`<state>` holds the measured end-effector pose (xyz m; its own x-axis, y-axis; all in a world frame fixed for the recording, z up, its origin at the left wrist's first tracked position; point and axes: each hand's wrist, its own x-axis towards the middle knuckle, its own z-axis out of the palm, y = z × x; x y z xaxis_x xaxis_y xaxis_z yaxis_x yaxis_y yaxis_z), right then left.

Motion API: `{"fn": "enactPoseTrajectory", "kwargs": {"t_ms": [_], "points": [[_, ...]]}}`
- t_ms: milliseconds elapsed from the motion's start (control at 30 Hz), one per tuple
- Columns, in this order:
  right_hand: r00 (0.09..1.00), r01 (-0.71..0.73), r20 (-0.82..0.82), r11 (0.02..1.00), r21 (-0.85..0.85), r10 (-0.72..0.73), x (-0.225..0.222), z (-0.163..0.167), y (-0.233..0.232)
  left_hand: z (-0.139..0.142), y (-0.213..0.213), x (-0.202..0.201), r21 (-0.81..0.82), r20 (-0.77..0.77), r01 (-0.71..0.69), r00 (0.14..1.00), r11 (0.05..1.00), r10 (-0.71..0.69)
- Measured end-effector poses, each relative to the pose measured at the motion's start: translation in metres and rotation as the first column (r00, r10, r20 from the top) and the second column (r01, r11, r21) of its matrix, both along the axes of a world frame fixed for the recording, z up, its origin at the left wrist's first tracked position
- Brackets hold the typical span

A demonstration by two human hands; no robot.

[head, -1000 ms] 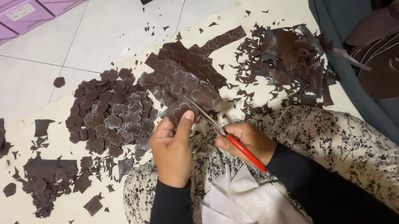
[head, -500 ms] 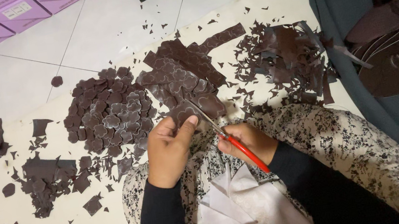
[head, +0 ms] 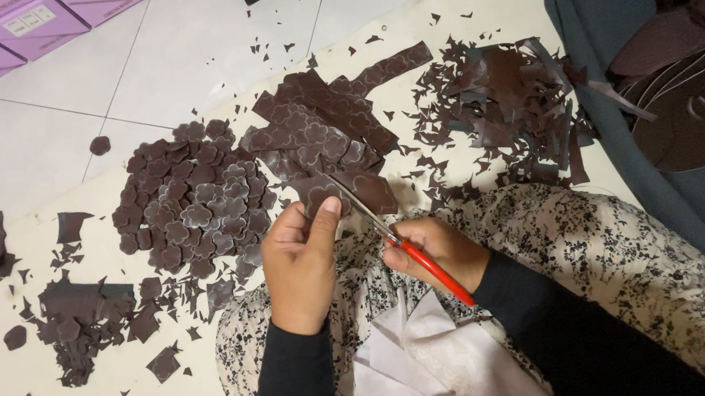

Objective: The person sits on the floor and uses red-handled scissors to cut a dark brown sheet into small flower-shaped pieces. They hold the sheet with the left hand and cut with the right, accumulating a pile of finished shapes and scraps on the floor.

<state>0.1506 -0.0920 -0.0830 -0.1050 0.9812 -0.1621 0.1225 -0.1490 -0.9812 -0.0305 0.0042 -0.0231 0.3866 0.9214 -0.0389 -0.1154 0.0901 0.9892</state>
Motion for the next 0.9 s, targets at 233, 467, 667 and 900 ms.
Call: {"fn": "enactPoseTrajectory", "kwargs": {"t_ms": [233,467,667,900], "points": [[1.0,-0.014,0.024,1.0,-0.006,0.014,0.0,0.007,-0.001,0.012,-0.003,-0.002,0.032,-0.123,-0.01,0.992,0.999,0.014],[1.0,-0.013,0.008,0.999,-0.031,0.013,0.0,0.006,0.0,0.009,-0.004,-0.003,0.055,-0.158,-0.047,0.986,0.997,0.055],[1.0,0.004,0.006,0.999,-0.048,-0.003,0.0,0.005,-0.001,0.005,-0.004,0.0,0.063,-0.058,-0.018,0.998,0.998,0.022],[0.994,-0.098,-0.049,0.995,0.006,0.098,0.003,0.005,0.001,0.014,-0.005,0.0,0.218,-0.323,-0.008,0.943,0.976,0.08]]}}
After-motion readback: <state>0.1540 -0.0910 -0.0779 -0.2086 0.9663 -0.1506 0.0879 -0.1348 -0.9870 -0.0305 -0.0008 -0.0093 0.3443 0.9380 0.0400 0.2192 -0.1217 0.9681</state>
